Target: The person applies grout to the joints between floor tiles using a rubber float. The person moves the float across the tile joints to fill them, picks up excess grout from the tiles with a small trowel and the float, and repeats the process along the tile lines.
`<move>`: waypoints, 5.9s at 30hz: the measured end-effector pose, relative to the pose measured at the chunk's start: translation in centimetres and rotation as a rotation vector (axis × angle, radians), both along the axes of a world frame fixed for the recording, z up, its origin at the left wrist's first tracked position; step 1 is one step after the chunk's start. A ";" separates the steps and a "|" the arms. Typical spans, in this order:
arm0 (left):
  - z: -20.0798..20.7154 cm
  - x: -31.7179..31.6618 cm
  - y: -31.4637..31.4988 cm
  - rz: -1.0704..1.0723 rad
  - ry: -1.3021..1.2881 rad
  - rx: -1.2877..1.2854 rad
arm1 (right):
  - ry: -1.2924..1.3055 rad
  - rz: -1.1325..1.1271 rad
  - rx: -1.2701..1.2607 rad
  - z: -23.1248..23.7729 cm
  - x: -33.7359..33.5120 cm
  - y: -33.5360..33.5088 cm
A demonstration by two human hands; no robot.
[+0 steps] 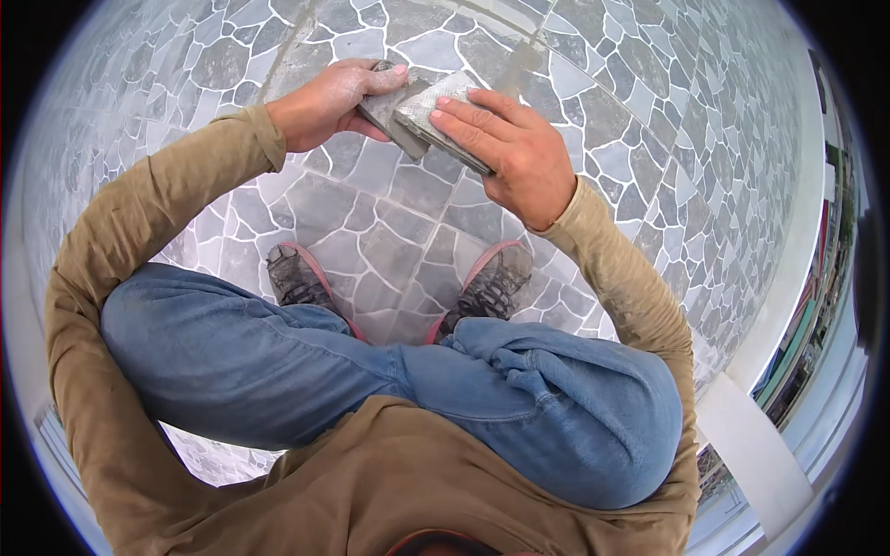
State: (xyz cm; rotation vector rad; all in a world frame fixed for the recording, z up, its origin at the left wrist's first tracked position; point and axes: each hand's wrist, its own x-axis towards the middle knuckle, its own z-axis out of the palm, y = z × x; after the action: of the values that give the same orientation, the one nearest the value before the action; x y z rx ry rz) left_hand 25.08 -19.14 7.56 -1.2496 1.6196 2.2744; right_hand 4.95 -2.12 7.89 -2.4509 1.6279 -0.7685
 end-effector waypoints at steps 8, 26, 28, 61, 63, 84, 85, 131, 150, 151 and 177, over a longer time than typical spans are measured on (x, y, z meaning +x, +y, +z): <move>-0.8 2.1 -5.8 0.246 0.104 -0.064 | -0.224 -0.027 0.425 -7.3 -8.0 1.2; -1.1 6.3 -7.4 0.355 0.341 0.191 | 0.452 -0.045 0.276 -15.5 -5.1 6.8; 0.3 6.1 -5.7 0.389 0.306 0.213 | 0.451 -0.053 0.375 -15.0 -4.1 9.8; 1.8 9.6 -6.4 0.549 0.336 0.214 | 0.277 0.068 0.437 -11.6 0.4 10.7; 0.5 10.4 -6.8 0.478 0.348 -0.013 | 0.217 -0.007 0.607 -9.2 0.3 8.9; 0.7 9.2 -6.7 0.405 0.316 0.080 | -1.129 -0.592 0.658 -4.3 -6.7 6.1; 0.6 9.1 -6.6 0.402 0.318 0.082 | -1.128 -0.594 0.651 -4.6 -8.1 5.8; -0.7 6.6 -8.0 0.465 0.081 -0.044 | 0.282 -0.320 0.061 -18.3 -20.3 -7.0; -0.9 7.4 -8.6 0.499 0.115 -0.010 | 0.293 -0.509 0.461 -13.1 -14.2 -8.4; -1.0 7.3 -8.6 0.511 0.116 -0.015 | 0.301 -0.513 0.463 -13.3 -13.4 -7.1; 0.5 6.7 -7.4 0.482 0.177 -0.061 | 0.282 -0.566 0.351 -13.8 -16.2 -7.6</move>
State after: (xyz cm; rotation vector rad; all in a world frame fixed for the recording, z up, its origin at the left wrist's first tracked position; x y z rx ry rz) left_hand 31.81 -26.51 8.03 -1.6468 1.5874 2.6957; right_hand -11.27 -9.68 -5.92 -1.9313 2.3672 -0.1435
